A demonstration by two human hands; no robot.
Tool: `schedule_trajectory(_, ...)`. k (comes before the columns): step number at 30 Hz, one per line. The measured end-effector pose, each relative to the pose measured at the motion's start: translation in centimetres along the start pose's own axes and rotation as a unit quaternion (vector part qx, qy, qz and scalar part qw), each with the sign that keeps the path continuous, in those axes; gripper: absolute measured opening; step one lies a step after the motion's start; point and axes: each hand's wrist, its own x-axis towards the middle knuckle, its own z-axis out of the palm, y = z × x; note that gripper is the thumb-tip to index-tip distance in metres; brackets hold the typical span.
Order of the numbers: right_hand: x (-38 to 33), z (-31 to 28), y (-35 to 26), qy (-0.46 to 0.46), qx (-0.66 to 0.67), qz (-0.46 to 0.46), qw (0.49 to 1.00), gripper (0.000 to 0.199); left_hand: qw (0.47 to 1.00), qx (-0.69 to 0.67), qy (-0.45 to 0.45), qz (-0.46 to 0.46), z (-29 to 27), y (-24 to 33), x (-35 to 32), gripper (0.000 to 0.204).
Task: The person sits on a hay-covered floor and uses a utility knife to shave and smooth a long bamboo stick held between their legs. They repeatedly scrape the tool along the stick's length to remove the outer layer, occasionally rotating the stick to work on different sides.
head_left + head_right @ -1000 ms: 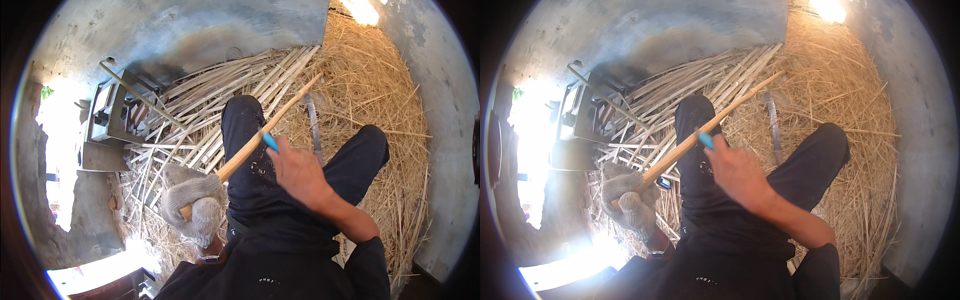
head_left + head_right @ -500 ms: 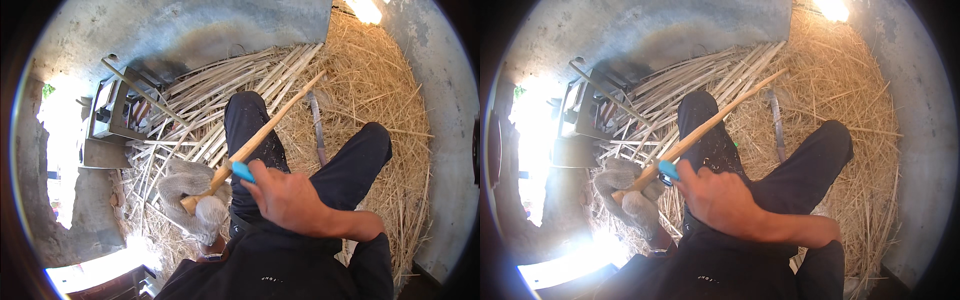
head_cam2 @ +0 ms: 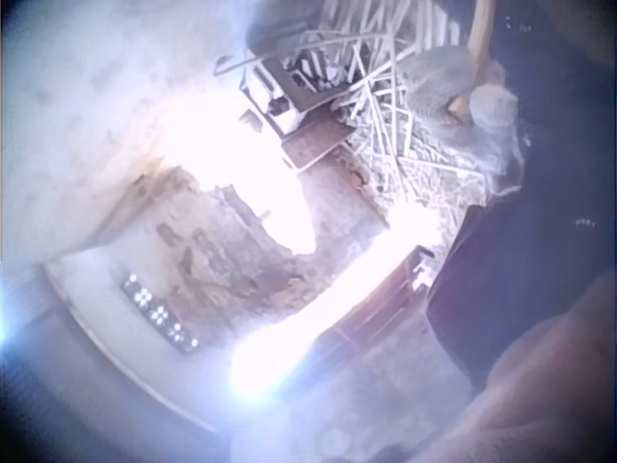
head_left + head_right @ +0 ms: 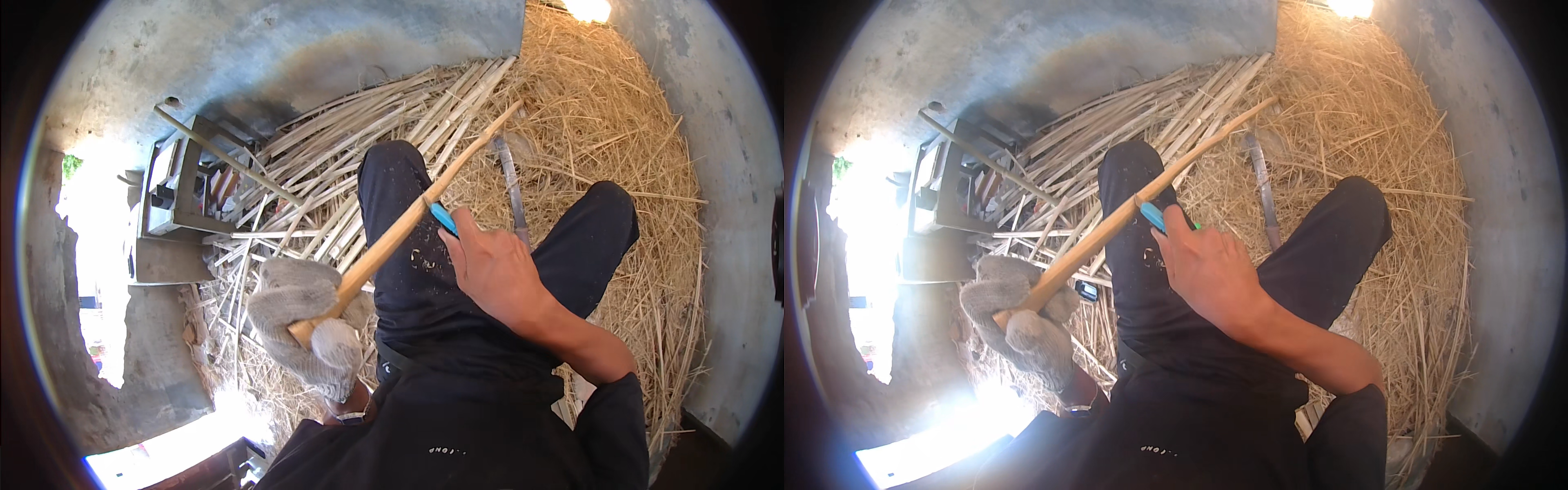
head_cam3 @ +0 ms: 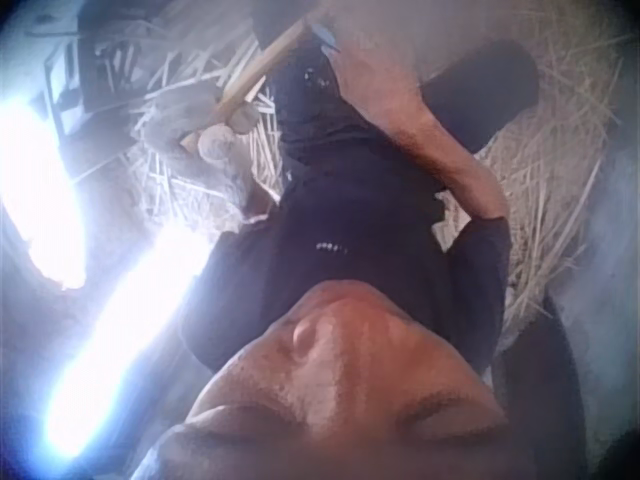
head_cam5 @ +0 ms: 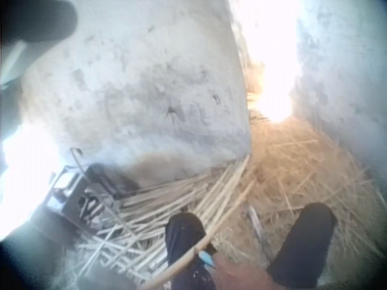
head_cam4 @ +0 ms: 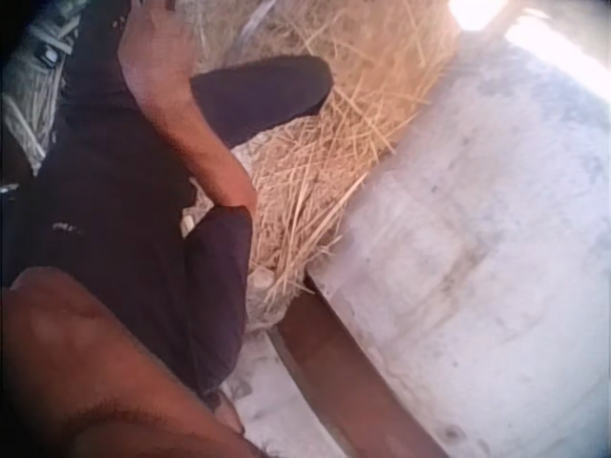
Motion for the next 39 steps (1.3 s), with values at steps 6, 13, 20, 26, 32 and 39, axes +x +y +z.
schedule_trajectory(6, -3.7, -2.3, -4.1, -0.006, 0.145, -0.135, 0.980, 0.022, 1.000, -0.001, -0.011, 0.008, 0.0, 0.6, 0.0, 0.052)
schedule_trajectory(13, -3.5, -2.1, -4.3, 0.007, 0.134, -0.108, 0.985, 0.023, 1.000, 0.001, -0.024, 0.010, 0.0, 1.3, -0.6, 0.051)
schedule_trajectory(20, -0.9, -0.4, 3.4, 0.005, -0.023, 0.057, 0.998, 0.023, 1.000, 0.002, -0.025, 0.007, -1.3, 1.2, -0.4, 0.051)
schedule_trajectory(26, -3.3, -4.1, -4.1, 0.006, 0.197, -0.103, 0.975, 0.024, 0.998, -0.014, -0.052, -0.016, -1.8, 2.0, -0.7, 0.053)
schedule_trajectory(32, -4.2, -2.8, -5.5, -0.001, 0.167, -0.130, 0.977, 0.023, 0.988, 0.073, -0.096, 0.098, -3.0, 2.8, 0.1, 0.056)
schedule_trajectory(39, -1.7, 0.2, -3.5, 0.045, -0.016, -0.058, 0.997, 0.022, 0.998, 0.047, 0.044, -0.011, -1.7, 2.6, -0.3, 0.050)
